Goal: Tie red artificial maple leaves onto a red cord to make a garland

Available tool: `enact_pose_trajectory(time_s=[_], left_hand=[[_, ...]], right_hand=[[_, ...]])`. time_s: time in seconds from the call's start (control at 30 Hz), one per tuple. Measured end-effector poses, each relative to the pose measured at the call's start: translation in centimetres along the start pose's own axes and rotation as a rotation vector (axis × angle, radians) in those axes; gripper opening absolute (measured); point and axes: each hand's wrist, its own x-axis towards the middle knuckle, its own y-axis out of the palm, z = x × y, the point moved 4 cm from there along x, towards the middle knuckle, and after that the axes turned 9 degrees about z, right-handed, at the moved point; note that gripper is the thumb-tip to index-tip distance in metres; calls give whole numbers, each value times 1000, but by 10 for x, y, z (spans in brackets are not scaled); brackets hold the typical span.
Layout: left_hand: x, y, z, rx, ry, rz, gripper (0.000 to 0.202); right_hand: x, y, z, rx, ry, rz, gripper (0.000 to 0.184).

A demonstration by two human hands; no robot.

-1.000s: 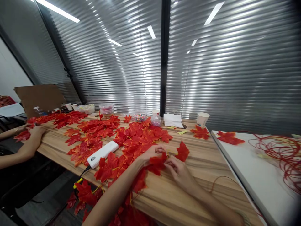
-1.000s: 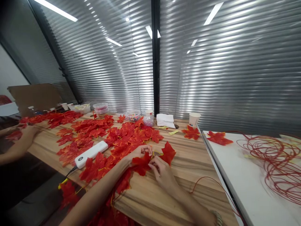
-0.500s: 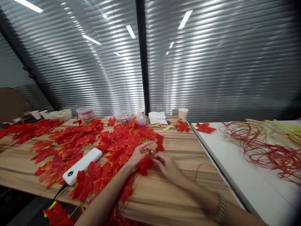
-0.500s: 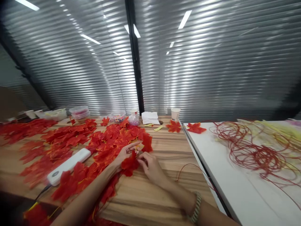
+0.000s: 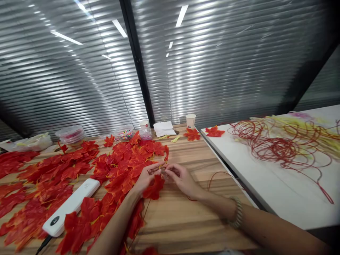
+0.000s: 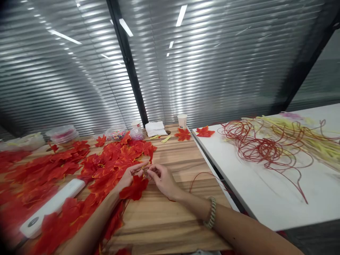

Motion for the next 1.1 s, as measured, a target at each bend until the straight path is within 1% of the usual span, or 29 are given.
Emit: enact_pose_trajectory(time_s=[0.1,0.2,0.3,0.5,0.63,0.8,1.1], left_hand=[[0,1,1,7,-9,14,45],[-1,4,2,11,-15,74,46],[-1,5,2,13,-13,115,47],[-1,-1,7,33,-14,74,50],[-1,3,5,8,-9,51,46],[0,8,-2,11,55,12,38],[-1,13,-1,-60,-4,24,39]], right_hand=[[0,2,-2,78,29,26,22],[1,5,-8,190,104,46,26],[2,6,-11,251,157,51,30],[3,5,-4,267,184,74,32],[3,4,-4,286,178,78,30],[2,4,-7,319,191,64,30],[2,3,-7,323,198,49,30]])
